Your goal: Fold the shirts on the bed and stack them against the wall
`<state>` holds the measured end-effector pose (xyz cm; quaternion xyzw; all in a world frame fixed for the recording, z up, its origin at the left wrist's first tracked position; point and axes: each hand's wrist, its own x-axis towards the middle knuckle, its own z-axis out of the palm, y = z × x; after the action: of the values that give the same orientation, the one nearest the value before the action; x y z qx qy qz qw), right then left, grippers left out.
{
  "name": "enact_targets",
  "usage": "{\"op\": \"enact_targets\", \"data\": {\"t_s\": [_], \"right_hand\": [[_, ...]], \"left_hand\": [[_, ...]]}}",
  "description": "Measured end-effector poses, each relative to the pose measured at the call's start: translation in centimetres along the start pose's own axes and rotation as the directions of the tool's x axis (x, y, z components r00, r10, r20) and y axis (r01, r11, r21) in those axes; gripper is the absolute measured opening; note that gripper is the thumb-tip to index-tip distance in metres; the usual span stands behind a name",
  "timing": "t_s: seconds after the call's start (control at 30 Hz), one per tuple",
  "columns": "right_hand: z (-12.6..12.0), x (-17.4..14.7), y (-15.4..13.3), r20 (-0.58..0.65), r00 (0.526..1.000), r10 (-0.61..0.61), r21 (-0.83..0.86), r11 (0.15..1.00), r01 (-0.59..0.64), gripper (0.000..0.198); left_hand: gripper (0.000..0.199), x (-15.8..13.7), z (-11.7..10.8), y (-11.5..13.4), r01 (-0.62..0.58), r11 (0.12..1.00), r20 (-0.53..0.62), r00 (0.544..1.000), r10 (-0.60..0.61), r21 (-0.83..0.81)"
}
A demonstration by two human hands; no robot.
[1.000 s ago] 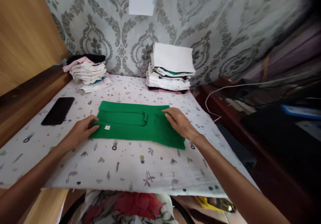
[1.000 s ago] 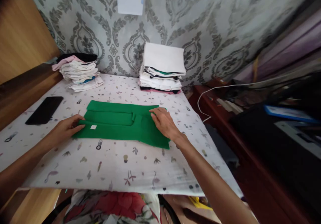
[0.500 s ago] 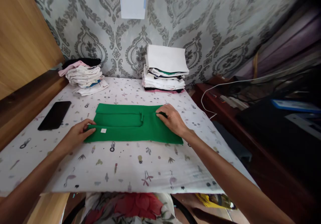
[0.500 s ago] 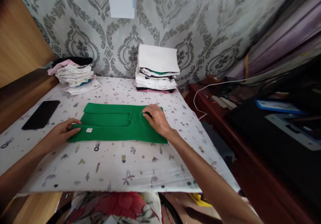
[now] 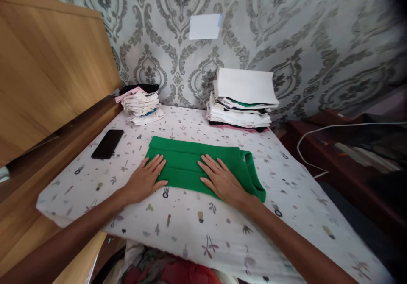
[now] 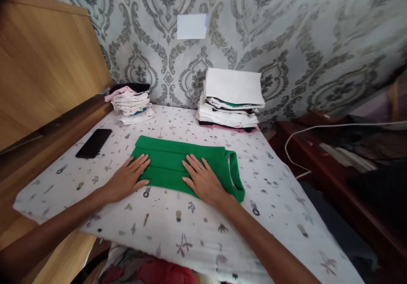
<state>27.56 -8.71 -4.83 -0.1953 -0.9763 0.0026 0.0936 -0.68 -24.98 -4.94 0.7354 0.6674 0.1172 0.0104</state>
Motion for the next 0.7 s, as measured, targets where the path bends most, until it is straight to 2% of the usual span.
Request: {"op": "enact_targets", "data": {"t_s": [0.07, 0.17, 0.27, 0.33, 0.4, 0.47, 0.57, 0.7], "right_hand": [[0.6, -0.1, 0.1, 0.057, 0.998, 0.016, 0.006, 1.0, -0.016, 0.062], [0.3, 0.0, 0.0, 0.067, 0.997, 0.026, 0.032, 0.999, -0.028, 0.062], [-0.6, 1.5, -1.2, 0.034, 0.999, 0.038, 0.08, 0.996, -0.041, 0.061], [-1.0, 3.7, -2.6, 0.043, 0.997, 0.057, 0.117, 0.991, -0.061, 0.061], [-1.0, 6.6, -4.2, 0.073, 0.994, 0.082, 0.153, 0.984, -0.093, 0.062], [-0.4, 9.5, -5.7, 0.078, 0.991, 0.109, 0.177, 0.977, -0.121, 0.063], [1.1, 12.4, -7.1, 0.087, 0.991, 0.105, 0.187, 0.975, -0.12, 0.063], [2.8, 13.0, -7.2, 0.122, 0.988, 0.095, 0.182, 0.976, -0.117, 0.061]], "left_hand": [[0.075, -0.4, 0.5, 0.2, -0.018, 1.0, 0.097, 0.995, 0.017, 0.008], [0.073, -0.4, -0.1, -0.6, 0.026, 0.993, 0.127, 0.992, -0.011, -0.117], [0.062, 1.0, -1.5, -3.7, 0.129, 0.933, 0.025, 0.991, -0.128, -0.336], [0.054, 3.1, -2.3, -6.6, 0.209, 0.884, -0.066, 0.964, -0.259, -0.418], [0.047, 5.7, -2.5, -9.3, 0.302, 0.87, -0.124, 0.919, -0.375, -0.391], [0.045, 8.2, -2.2, -10.9, 0.336, 0.883, -0.164, 0.9, -0.404, -0.328], [0.048, 10.5, -1.0, -11.1, 0.284, 0.92, -0.158, 0.929, -0.334, -0.272], [0.046, 10.7, 0.7, -10.1, 0.255, 0.959, -0.045, 0.964, -0.262, -0.124]]}}
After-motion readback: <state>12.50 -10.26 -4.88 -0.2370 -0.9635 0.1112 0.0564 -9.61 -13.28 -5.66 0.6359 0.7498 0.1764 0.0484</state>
